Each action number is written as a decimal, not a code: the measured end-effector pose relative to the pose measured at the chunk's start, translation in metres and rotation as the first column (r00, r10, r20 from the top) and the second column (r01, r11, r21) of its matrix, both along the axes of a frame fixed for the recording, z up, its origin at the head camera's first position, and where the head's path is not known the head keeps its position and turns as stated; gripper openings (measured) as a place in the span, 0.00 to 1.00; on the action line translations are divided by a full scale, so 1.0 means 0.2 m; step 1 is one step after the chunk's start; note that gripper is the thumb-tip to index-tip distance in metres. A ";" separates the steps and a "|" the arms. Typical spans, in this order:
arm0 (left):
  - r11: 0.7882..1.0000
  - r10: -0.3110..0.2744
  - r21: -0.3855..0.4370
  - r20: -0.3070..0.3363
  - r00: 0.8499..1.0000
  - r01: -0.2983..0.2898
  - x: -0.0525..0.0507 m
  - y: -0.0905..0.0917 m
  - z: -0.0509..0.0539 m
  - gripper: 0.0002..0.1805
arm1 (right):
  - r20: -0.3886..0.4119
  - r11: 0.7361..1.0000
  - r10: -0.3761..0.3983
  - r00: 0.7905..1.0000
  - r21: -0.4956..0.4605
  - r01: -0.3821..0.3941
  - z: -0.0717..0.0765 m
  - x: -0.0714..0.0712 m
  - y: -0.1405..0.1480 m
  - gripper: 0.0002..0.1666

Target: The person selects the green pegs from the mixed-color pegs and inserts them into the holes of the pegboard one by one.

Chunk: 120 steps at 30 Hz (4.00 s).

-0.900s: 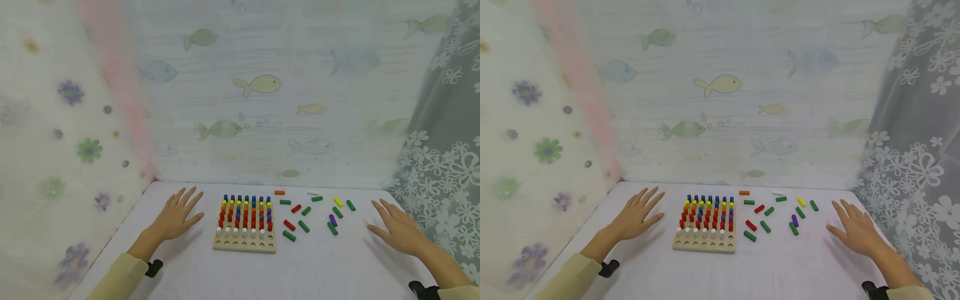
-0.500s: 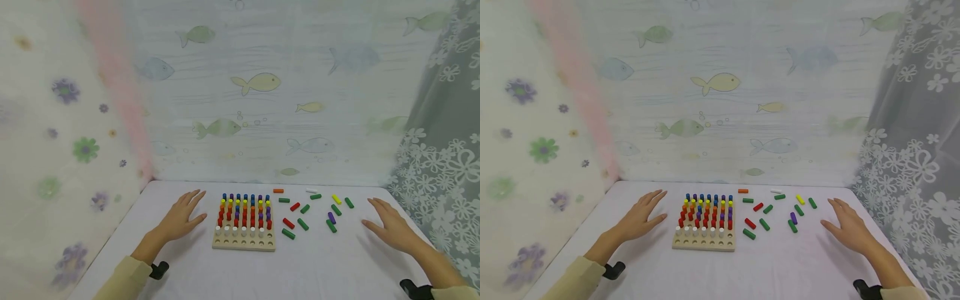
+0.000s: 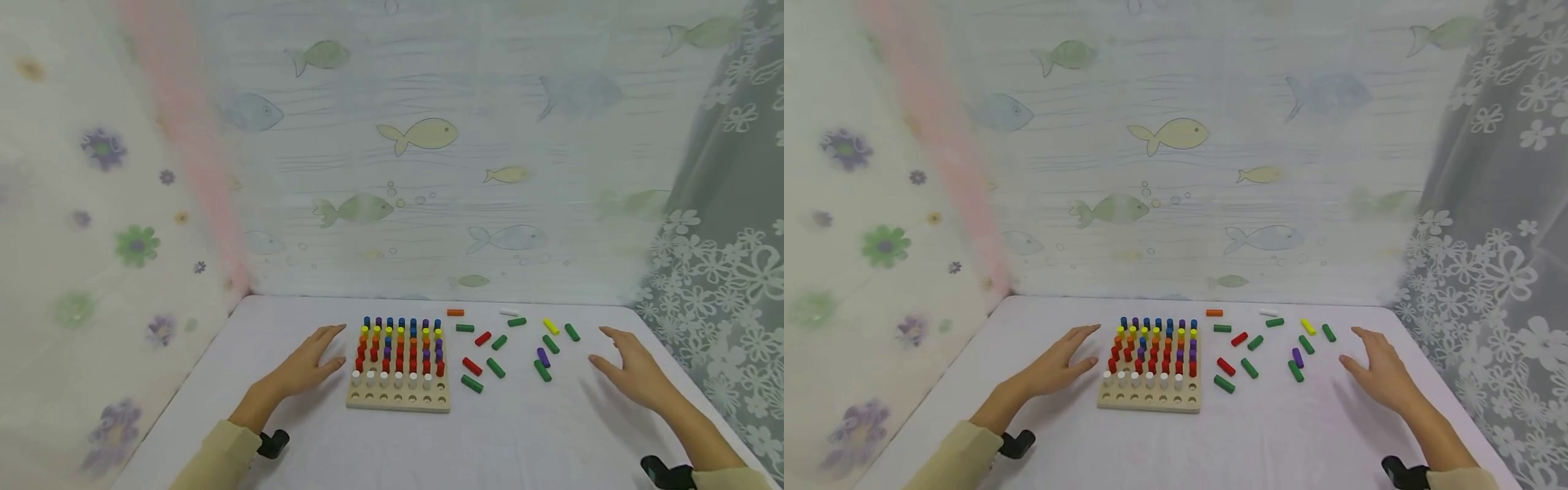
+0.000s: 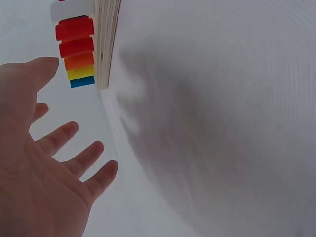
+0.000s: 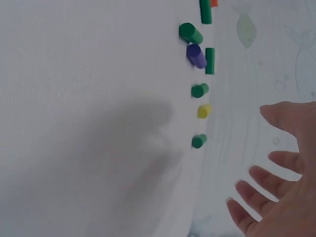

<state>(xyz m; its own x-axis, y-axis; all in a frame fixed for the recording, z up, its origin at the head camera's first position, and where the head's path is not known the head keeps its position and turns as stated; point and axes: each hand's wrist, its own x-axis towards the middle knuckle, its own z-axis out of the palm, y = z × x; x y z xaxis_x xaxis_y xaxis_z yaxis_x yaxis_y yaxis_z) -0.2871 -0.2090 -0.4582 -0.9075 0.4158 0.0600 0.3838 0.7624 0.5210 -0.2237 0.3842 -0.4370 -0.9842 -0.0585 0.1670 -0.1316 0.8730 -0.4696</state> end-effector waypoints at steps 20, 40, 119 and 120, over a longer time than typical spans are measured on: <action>1.000 -0.004 -0.020 0.098 0.995 0.006 -0.01 0.08 -0.06 0.34 | 0.113 0.985 -0.127 0.985 -0.107 0.139 -0.03 -0.17 0.01 0.37; 0.974 -0.058 -0.206 0.194 0.979 0.099 0.01 0.11 -0.06 0.34 | 0.251 0.968 -0.141 0.958 -0.169 0.186 -0.05 -0.26 0.05 0.43; 0.952 -0.105 -0.268 0.174 0.979 0.149 -0.02 0.08 -0.10 0.35 | 0.196 0.945 -0.044 0.980 -0.310 0.104 -0.01 -0.20 -0.02 0.27; 0.952 -0.106 -0.267 0.172 0.979 0.150 -0.02 0.08 -0.11 0.35 | 0.194 0.945 -0.037 0.980 -0.312 0.097 0.00 -0.19 -0.03 0.27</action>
<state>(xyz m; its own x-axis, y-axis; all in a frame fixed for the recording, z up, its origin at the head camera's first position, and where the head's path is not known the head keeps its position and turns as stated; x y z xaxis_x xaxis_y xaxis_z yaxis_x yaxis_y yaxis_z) -0.2919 -0.1935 -0.4793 -0.8346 0.5089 -0.2106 0.4191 0.8350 0.3565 -0.2626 0.3788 -0.4378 -0.9992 0.0349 -0.0174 0.0365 0.6772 -0.7349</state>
